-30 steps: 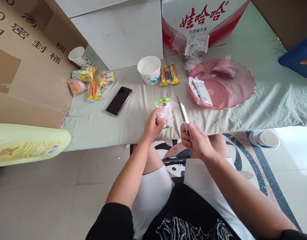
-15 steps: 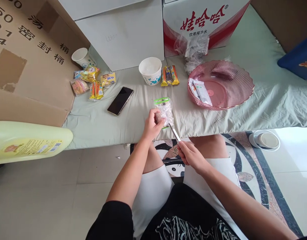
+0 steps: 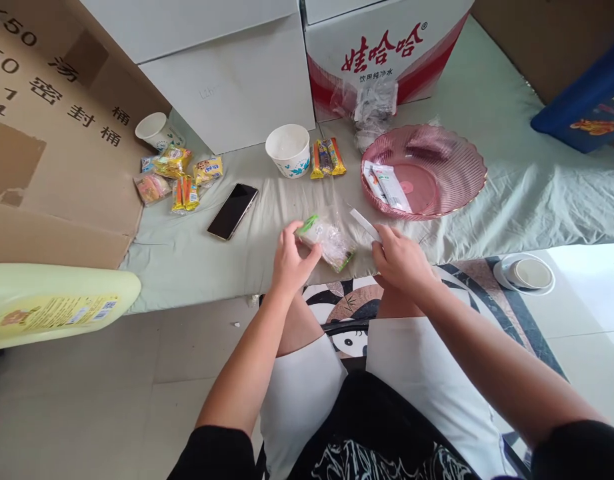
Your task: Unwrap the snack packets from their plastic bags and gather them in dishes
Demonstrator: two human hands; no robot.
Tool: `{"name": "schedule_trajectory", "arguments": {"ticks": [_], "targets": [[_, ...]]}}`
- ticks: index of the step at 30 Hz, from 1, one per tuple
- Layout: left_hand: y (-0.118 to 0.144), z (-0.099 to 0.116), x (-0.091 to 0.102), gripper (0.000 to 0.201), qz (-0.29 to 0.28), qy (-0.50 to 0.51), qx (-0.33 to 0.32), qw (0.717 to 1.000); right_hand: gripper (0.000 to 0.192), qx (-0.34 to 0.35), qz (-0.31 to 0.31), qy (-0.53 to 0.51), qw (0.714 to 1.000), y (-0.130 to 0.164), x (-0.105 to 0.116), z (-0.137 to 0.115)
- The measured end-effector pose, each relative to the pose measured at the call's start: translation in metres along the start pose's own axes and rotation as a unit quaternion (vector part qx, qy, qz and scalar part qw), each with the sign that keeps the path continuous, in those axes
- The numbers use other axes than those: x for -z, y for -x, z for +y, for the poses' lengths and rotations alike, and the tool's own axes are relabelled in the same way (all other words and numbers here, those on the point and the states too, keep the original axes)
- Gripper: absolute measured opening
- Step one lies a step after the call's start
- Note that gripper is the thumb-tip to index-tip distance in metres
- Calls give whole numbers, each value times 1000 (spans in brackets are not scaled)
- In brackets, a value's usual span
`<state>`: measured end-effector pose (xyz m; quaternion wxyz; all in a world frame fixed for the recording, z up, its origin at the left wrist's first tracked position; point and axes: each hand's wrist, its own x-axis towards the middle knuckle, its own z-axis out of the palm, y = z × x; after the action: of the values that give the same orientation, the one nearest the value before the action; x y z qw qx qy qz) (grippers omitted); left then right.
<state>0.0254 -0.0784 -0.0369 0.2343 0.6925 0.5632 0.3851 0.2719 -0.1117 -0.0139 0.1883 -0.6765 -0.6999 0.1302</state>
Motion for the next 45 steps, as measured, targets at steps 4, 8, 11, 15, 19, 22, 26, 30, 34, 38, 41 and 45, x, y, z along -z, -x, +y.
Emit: {"name": "schedule_trajectory", "arguments": {"ticks": [4,8,11,15,19,22,26,30,34,38,41,45], "targets": [[-7,4,19,63,-5,-38,-6,999,48,75,33,-10,997,-29,-14,6],[-18,5,22,28,-94,5,30,995,50,129,72,-84,985,-21,-23,5],[-21,5,19,10,-73,29,80,994,49,181,84,-148,969,-1,-24,-3],[-20,-3,17,12,-20,136,134,981,43,212,83,-174,958,9,-21,-15],[-14,-20,26,13,27,177,163,970,17,143,123,-170,967,1,-13,-10],[-4,-31,40,20,83,139,168,972,17,86,204,-175,960,2,-5,-2],[3,-32,57,61,66,20,69,995,26,107,259,-175,944,9,7,-3],[-8,-21,64,36,11,-83,-13,996,51,169,167,-128,963,-3,14,-23],[-12,-8,70,5,18,-115,-59,991,34,171,89,-32,981,-19,13,-32],[9,-1,83,7,43,-95,-136,985,17,228,126,-31,965,-4,10,-16],[29,0,88,7,43,-93,-168,981,21,261,173,-70,947,20,11,-3],[43,-3,86,9,17,-85,-157,984,27,293,149,-101,939,30,14,-12]]}}
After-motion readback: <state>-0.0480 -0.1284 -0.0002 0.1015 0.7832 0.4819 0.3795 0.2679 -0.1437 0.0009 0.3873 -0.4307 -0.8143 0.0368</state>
